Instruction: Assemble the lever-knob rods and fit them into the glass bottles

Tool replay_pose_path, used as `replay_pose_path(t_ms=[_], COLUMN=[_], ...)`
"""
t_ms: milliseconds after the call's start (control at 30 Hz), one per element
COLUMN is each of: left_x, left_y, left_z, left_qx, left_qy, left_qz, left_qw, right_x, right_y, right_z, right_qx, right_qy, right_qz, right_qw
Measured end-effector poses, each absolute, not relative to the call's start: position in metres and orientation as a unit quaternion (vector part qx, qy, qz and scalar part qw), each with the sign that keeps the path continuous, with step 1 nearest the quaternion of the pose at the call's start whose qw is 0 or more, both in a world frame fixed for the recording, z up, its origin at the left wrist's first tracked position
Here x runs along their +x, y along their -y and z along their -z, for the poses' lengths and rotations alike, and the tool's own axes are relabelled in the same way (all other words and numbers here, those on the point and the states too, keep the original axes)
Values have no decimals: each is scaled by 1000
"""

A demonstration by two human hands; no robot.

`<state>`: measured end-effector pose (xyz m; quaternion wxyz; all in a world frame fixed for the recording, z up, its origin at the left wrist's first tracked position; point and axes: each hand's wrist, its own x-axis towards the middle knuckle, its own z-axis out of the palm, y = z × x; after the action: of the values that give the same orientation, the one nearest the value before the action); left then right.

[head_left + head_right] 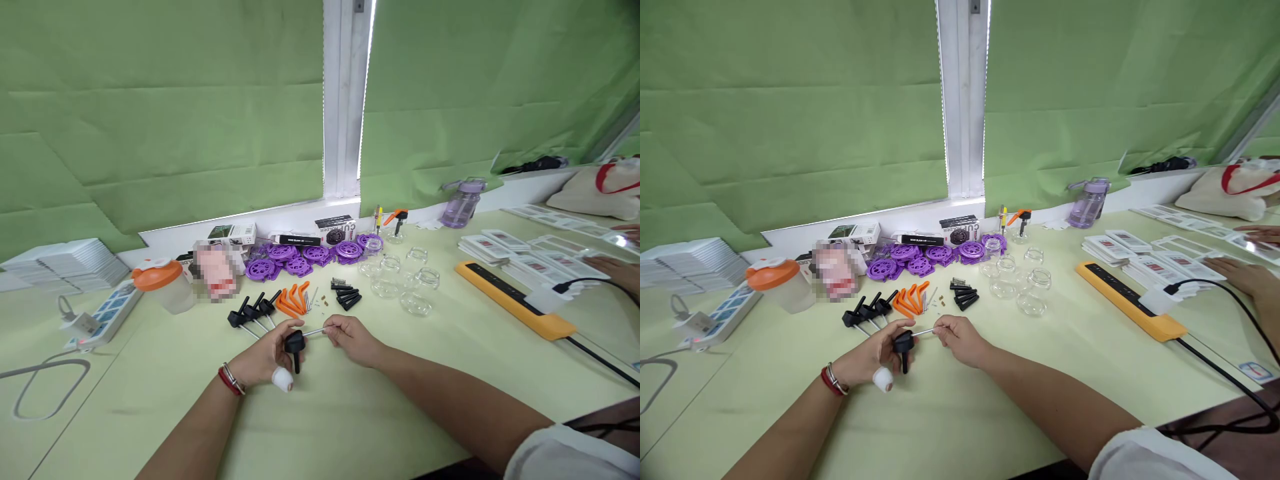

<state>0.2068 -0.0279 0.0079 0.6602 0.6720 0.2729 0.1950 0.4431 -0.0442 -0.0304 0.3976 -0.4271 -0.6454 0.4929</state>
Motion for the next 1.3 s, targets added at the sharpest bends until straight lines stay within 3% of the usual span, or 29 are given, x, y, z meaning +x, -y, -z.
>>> replay_pose_path(t_ms=[67,200,367,467,633,1000,1167,1300], left_x=[208,211,207,205,207,206,206,206], left_y=[28,31,29,26,25,25,26,27], left_z=[-8,-12,-11,-6,-4,-3,-5,-6], left_qx=[647,664,667,655,655,652,650,648], left_qy=[-272,-343,-373,-378,-375,-376,-377,-377], left_qz=[-180,-173,-162,-160,-163,-164,-165,-173], left_qw=[689,642,624,635,635,638,639,639], right_x=[442,445,459,461,450,446,451,457], right_y=[45,46,26,9,-7,-12,-6,12], right_z=[29,28,28,29,30,30,25,26], right_qx=[-426,-428,-508,-546,-589,-611,-564,-503], right_qy=[660,690,714,730,739,738,710,624], right_qz=[-480,-420,-128,-27,32,-19,-79,-297], right_qw=[389,406,464,410,325,286,413,519])
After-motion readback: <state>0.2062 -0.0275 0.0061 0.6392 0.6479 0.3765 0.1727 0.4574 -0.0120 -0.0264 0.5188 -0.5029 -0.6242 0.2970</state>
